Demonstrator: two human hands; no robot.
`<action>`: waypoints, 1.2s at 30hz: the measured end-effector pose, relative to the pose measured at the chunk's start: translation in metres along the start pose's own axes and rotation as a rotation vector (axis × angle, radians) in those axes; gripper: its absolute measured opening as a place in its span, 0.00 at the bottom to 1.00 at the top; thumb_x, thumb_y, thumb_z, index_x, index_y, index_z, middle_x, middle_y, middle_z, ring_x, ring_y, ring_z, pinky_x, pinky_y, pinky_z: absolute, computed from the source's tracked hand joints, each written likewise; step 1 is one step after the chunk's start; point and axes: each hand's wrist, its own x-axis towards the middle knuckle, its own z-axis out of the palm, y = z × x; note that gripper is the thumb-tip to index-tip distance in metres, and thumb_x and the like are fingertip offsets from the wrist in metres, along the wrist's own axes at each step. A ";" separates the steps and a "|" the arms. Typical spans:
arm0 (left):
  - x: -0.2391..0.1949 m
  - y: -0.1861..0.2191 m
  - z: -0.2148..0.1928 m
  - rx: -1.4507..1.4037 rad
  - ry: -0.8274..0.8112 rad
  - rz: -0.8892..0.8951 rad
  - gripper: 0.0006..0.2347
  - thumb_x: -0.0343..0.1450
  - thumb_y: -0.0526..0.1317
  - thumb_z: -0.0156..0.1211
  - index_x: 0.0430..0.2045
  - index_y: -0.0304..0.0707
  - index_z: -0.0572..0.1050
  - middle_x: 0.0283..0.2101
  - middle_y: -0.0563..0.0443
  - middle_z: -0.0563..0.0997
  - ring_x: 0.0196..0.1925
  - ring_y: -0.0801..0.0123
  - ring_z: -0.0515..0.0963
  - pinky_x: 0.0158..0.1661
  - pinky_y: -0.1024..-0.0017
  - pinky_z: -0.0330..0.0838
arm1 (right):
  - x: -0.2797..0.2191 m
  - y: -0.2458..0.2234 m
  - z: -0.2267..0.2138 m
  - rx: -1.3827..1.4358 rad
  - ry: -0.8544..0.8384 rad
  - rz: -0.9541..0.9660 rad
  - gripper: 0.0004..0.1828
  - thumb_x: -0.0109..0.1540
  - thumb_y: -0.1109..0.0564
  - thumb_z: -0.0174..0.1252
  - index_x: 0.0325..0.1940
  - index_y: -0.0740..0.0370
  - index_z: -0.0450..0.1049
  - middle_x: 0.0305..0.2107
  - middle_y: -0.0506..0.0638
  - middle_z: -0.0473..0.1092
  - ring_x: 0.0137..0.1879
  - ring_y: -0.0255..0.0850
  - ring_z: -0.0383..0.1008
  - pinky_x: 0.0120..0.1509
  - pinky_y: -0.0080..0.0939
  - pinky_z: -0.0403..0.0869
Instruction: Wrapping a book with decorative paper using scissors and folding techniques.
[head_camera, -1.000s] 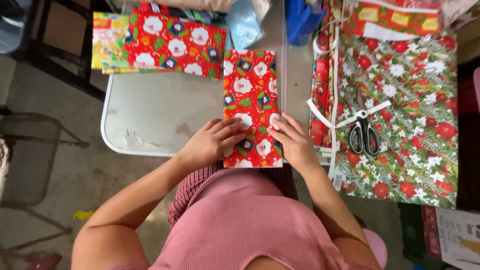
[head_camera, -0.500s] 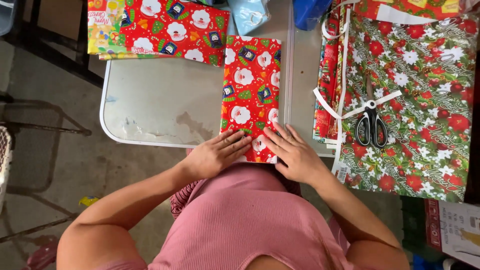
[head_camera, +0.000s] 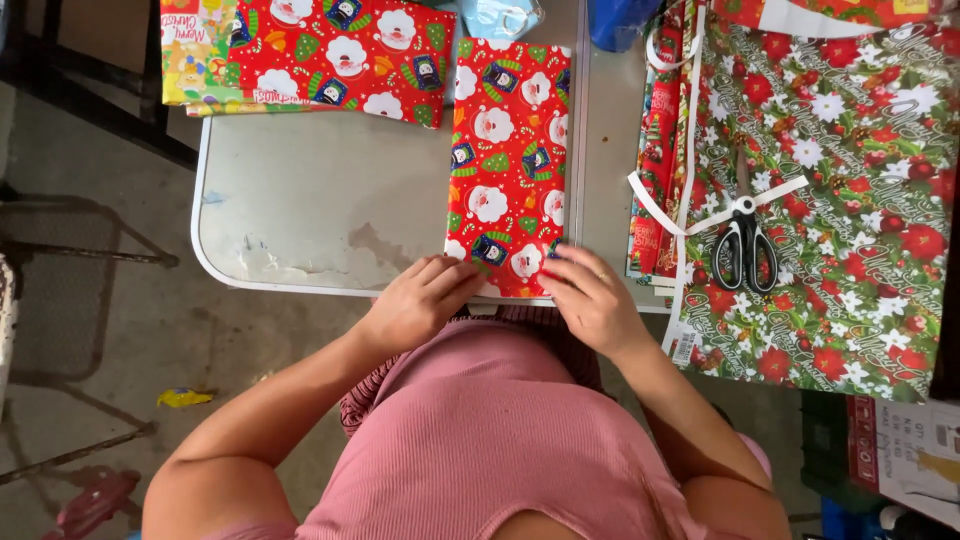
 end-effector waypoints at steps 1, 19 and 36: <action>-0.003 -0.001 -0.002 -0.013 -0.010 0.009 0.13 0.80 0.34 0.43 0.45 0.32 0.80 0.46 0.42 0.80 0.47 0.52 0.80 0.48 0.62 0.75 | -0.002 -0.005 -0.001 0.059 0.013 0.024 0.08 0.64 0.62 0.59 0.45 0.60 0.82 0.49 0.53 0.77 0.60 0.56 0.76 0.66 0.52 0.74; -0.024 -0.001 0.004 -0.170 -0.083 -0.518 0.03 0.72 0.41 0.65 0.31 0.45 0.82 0.35 0.57 0.75 0.39 0.62 0.73 0.39 0.68 0.69 | -0.013 -0.001 -0.002 0.255 0.045 0.249 0.04 0.60 0.59 0.69 0.36 0.60 0.82 0.35 0.48 0.78 0.48 0.51 0.79 0.57 0.50 0.79; -0.009 -0.001 -0.010 -0.128 -0.221 -0.627 0.12 0.72 0.53 0.63 0.31 0.47 0.77 0.35 0.55 0.73 0.41 0.62 0.72 0.42 0.66 0.62 | -0.017 0.007 0.002 0.058 -0.191 0.411 0.15 0.67 0.45 0.61 0.31 0.53 0.71 0.28 0.44 0.67 0.46 0.48 0.68 0.54 0.49 0.64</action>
